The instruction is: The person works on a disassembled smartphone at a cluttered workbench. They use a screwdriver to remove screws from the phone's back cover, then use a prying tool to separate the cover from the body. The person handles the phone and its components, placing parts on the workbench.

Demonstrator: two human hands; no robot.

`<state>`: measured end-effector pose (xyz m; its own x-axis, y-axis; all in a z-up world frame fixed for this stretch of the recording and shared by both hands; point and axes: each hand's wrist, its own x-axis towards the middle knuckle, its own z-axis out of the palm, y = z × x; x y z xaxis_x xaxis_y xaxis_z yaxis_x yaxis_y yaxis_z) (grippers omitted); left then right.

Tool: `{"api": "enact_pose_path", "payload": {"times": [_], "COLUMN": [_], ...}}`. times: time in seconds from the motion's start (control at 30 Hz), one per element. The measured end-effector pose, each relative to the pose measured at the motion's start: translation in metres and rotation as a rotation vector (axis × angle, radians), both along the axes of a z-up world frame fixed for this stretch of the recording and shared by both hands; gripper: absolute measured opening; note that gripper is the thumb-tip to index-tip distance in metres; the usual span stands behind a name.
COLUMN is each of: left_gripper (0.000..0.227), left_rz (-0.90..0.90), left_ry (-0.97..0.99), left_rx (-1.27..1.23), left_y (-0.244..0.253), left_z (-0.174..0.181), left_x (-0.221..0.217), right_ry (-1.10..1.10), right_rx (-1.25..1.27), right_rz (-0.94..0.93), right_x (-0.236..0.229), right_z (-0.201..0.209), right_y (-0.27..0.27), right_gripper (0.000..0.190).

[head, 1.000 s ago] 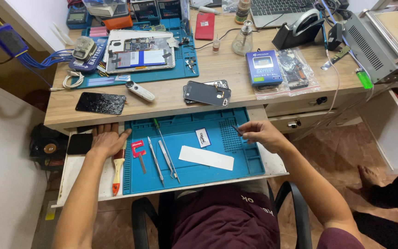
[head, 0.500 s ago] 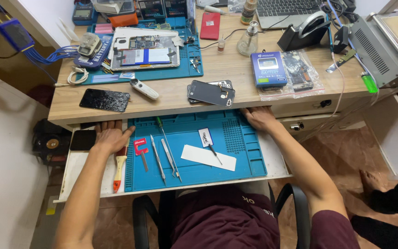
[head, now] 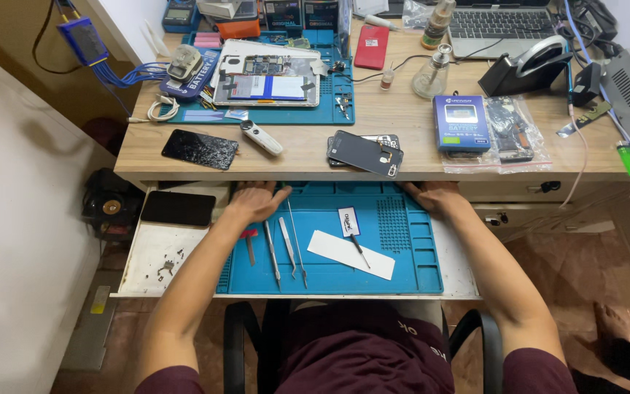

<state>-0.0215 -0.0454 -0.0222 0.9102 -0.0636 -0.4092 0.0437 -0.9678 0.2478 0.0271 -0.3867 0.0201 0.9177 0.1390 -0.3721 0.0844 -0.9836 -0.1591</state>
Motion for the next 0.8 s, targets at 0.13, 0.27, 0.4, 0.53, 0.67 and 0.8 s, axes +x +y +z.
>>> {"api": "enact_pose_path", "payload": {"times": [0.13,0.27,0.4,0.53,0.67,0.8], "left_gripper": [0.075,0.077,0.071,0.077,0.077,0.072], "left_rz": [-0.018,-0.041,-0.052,-0.045,-0.072,-0.083], "left_ry": [-0.038,-0.047,-0.045,-0.053,-0.027,-0.030], "left_rx": [-0.043,-0.044,-0.001,0.008,-0.014,-0.003], "left_y": [-0.003,-0.003,0.003,0.013,-0.008,-0.017], "left_z": [-0.031,-0.016,-0.025,-0.049,0.016,0.034], "left_x": [0.015,0.009,0.004,-0.001,-0.044,-0.048], "right_ry": [0.037,0.010,0.007,0.007,0.125,0.040], "right_rx": [-0.017,0.011,0.019,0.011,0.045,-0.025], "right_rz": [-0.006,-0.014,-0.007,-0.037,-0.069,0.005], "right_x": [-0.001,-0.010,-0.014,0.003,-0.012,-0.004], "right_z": [0.000,0.022,0.035,-0.008,0.039,0.009], "right_y": [-0.004,0.008,0.014,-0.008,0.014,0.003], "right_gripper": [0.074,0.068,0.071,0.070,0.097,0.087]}}
